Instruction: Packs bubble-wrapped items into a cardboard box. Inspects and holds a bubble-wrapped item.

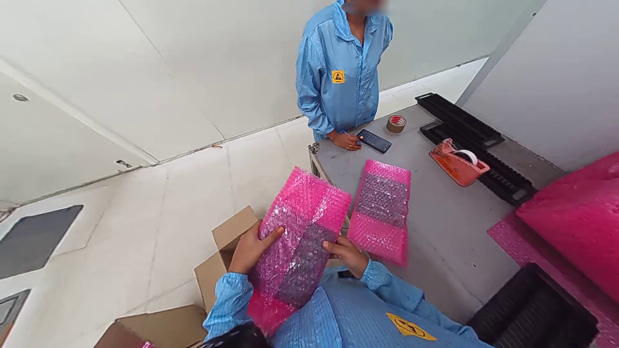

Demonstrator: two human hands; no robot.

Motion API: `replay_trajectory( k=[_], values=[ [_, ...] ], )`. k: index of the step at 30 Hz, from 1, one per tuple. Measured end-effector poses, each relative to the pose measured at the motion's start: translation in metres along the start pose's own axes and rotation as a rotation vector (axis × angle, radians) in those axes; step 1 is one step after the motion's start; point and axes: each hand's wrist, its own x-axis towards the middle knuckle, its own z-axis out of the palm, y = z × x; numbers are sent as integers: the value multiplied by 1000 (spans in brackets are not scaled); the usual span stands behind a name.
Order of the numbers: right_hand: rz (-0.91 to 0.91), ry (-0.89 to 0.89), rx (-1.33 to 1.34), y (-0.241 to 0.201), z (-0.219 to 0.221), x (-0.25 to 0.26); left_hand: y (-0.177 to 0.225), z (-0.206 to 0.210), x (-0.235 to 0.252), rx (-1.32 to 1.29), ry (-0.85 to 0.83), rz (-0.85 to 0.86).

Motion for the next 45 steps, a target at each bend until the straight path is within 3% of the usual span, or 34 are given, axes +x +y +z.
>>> replay_trajectory(
  k=[45],
  values=[
    [6, -3, 7, -6, -7, 4, 6, 5, 4, -28, 25, 16]
  ],
)
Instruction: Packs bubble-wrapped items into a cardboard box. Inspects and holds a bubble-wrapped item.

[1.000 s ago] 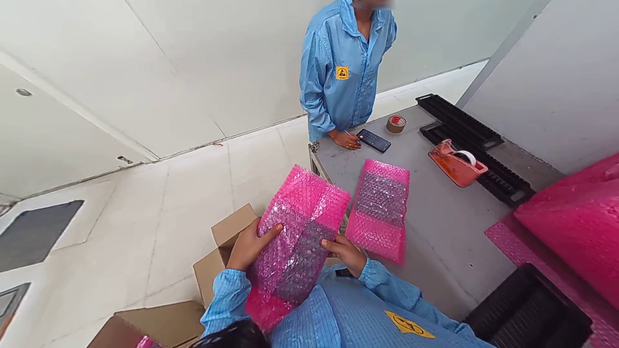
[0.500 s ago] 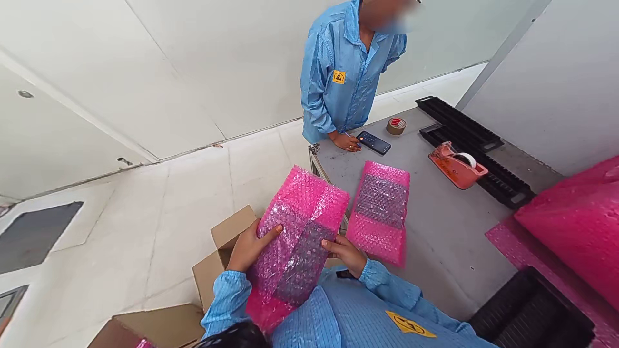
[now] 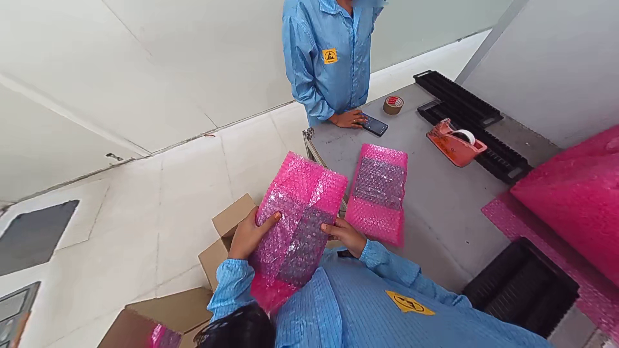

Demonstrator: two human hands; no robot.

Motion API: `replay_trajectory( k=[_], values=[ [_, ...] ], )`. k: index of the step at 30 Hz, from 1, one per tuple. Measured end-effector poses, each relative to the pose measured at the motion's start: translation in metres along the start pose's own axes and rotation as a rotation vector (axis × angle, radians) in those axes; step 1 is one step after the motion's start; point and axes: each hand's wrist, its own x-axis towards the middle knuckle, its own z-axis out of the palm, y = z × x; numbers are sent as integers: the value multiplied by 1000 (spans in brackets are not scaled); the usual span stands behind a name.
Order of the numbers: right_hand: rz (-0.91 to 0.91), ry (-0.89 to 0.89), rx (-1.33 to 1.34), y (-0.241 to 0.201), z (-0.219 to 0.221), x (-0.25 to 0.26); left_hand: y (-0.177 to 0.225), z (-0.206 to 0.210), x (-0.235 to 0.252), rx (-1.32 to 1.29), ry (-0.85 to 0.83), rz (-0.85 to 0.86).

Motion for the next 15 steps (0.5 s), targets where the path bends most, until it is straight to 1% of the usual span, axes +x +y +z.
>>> replay_trajectory(
  k=[15],
  values=[
    [18, -8, -31, -10, -9, 4, 5, 11, 2, -47, 26, -35]
  ],
)
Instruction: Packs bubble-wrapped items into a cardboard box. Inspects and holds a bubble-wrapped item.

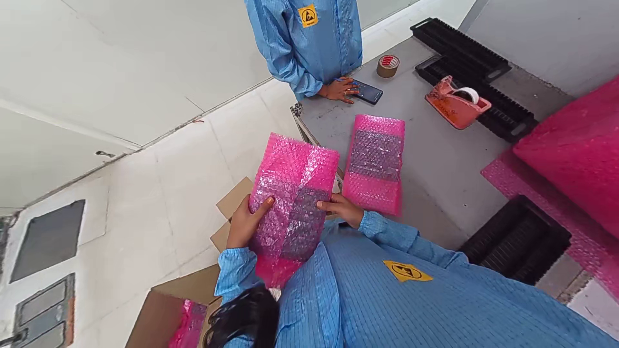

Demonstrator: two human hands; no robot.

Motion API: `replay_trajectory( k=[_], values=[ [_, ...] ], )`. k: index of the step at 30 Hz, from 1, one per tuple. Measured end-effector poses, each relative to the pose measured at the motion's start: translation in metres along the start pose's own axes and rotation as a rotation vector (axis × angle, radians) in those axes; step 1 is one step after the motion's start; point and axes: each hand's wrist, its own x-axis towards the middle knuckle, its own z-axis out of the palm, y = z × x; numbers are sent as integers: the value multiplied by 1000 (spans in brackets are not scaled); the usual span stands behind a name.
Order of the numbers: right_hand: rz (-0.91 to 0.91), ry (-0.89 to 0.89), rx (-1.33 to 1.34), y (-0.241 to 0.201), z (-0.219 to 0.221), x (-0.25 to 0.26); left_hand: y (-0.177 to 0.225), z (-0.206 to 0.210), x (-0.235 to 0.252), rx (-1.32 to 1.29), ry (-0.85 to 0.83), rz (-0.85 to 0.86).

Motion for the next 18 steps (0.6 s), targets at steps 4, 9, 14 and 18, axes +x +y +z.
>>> replay_trajectory(
  k=[4, 9, 14, 18],
  values=[
    [17, -13, 1, -3, -6, 2, 2, 5, 0, -13, 13, -8],
    [41, -38, -5, -7, -16, 6, 5, 11, 0, -11, 32, -27],
    [71, -55, 13, -7, -23, 7, 11, 15, 0, -7, 33, -46],
    [79, -54, 33, -7, -26, 8, 18, 17, 0, 18, 41, -54]
  ],
)
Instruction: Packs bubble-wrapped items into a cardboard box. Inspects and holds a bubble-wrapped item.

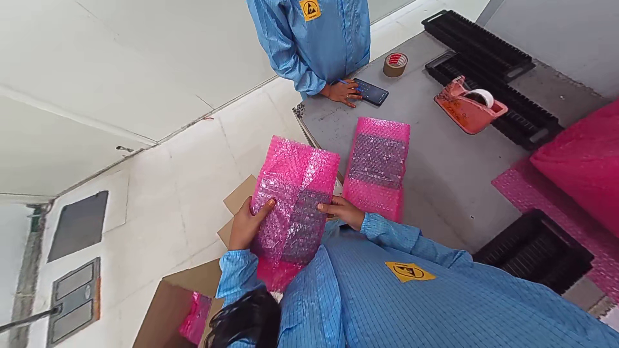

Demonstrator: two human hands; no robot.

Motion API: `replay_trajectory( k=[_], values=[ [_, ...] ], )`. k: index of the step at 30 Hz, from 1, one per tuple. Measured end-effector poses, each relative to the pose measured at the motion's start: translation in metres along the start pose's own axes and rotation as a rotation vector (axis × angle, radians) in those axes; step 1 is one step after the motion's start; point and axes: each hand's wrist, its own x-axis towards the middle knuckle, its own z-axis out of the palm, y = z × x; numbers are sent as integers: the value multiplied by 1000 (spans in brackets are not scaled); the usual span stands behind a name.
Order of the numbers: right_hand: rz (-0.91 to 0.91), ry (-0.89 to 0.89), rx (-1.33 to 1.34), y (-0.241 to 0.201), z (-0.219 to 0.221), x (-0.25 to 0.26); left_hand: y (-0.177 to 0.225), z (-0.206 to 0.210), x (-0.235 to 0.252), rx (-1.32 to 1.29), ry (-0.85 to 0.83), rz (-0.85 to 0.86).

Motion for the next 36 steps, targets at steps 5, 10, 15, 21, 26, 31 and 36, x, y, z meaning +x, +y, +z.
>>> replay_trajectory(
  k=[5, 10, 15, 21, 26, 31, 36],
  values=[
    [-11, -10, -3, 0, -6, -1, 4, 3, 1, 31, 3, 11],
    [-13, -7, -15, 1, -8, -3, 8, 4, 2, 75, 2, 12],
    [-17, -7, 3, 1, -8, -2, 8, 4, 3, 78, 1, 12],
    [-13, -7, 3, -1, -8, -1, 7, 4, 3, 73, 9, 14],
    [-7, -7, -4, -4, -5, 1, 6, 3, 2, 63, 16, 8],
    [2, -11, -2, -3, -5, 2, 6, 2, 2, 58, 19, 4],
    [3, -12, -15, -4, -4, 1, 5, 1, 1, 65, 20, 2]
  ],
)
